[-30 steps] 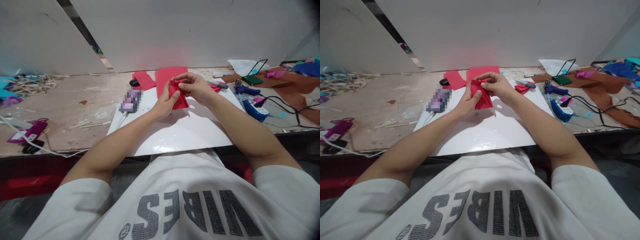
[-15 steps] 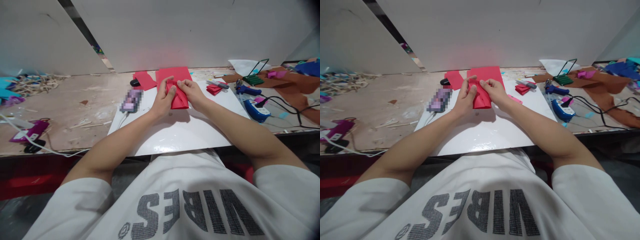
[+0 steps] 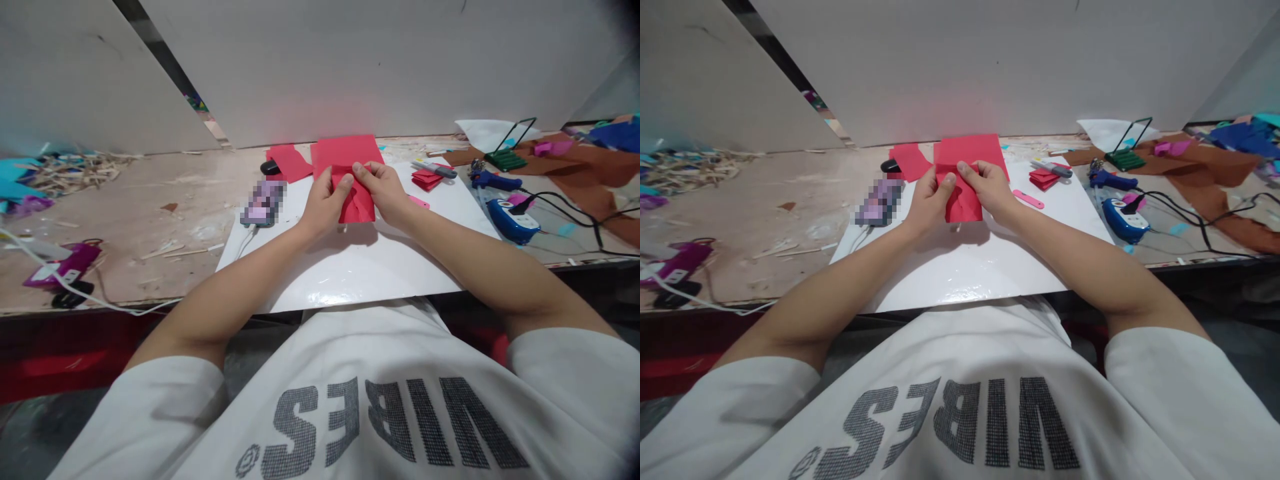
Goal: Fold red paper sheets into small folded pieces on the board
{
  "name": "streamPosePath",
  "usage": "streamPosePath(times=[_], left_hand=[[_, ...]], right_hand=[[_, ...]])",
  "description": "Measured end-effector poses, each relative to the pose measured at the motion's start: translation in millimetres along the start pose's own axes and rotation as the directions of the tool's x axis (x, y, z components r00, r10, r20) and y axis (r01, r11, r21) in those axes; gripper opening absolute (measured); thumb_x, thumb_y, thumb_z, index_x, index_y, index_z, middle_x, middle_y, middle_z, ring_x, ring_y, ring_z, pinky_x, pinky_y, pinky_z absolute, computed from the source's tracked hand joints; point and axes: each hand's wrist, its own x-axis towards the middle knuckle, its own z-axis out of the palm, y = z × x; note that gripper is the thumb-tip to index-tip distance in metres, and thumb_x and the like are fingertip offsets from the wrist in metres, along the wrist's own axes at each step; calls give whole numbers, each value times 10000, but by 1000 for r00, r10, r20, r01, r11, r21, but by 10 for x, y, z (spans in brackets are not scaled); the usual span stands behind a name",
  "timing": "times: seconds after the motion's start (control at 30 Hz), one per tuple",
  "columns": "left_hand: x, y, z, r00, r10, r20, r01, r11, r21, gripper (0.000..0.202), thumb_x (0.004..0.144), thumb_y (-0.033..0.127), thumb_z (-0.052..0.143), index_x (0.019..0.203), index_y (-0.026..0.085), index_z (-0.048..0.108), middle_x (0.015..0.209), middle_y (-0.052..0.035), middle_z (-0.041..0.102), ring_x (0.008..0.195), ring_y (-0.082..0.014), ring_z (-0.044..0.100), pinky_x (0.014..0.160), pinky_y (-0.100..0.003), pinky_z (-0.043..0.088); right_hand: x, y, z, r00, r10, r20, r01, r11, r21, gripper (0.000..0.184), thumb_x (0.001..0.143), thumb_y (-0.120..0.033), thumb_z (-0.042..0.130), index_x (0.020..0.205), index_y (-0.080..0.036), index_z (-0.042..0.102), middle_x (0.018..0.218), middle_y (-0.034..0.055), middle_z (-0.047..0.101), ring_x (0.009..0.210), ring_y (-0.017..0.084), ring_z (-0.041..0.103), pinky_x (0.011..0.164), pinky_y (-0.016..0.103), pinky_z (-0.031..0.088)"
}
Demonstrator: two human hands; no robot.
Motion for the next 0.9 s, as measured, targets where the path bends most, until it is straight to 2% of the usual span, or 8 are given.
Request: streamPosePath(times=[0.07,0.17,0.33,0.6,0.73,0.9], left_hand=[[41,-84,-27,998,30,-49,-28,999,35,773,1045,1029,825,1260,288,792,1245,-97,880,1218,-322,866,1105,-488,720],[82,-143,-62,992,74,-97,-67,995,72,673,1070,923,891,1302,301,786,1272,-93,878,1179,-296,859,1047,-442,713],[85,-68,-63,995,63,-80,-55,993,103,515,1121,784,895,1196,284,793,1212,-79,893,1125,-282,857,1007,-410,692],[-8,-14,12,989,42,-142,-33,997,66,392,1175,619,881,1006,276,796,1012,-48,860,943,-243,782,910,-385,644],[-103,-13,84,980,-29,-198,28,1000,-11,328,1150,533,893,974,272,803,960,-40,840,896,-228,764,847,-363,632],[-181,43,146,942,-221,-252,191,972,-139,306,1119,439,896,905,259,772,943,-34,825,912,-210,752,885,-338,637]], right_hand=[[6,14,12,1000,-19,3,19,1000,20,896,670,-1046,1082,806,-275,645,835,11,743,893,215,749,761,331,645],[13,21,23,999,-34,13,34,999,17,912,613,-1052,1090,797,-262,673,828,2,741,842,186,707,720,313,594],[2,-16,22,998,-29,52,29,1000,4,925,585,-1067,1087,800,-255,699,821,-11,731,808,166,661,701,303,549],[-87,-101,48,998,11,61,-10,1000,-16,950,551,-1047,1127,774,-263,639,772,-35,634,808,171,623,738,323,567],[-194,-92,89,998,68,10,-69,997,25,877,638,-973,1148,786,-261,658,789,-32,633,771,155,557,711,314,516],[-307,-35,110,985,168,-48,-164,983,79,741,741,-855,1165,869,-269,731,846,-17,693,772,169,581,726,329,548]])
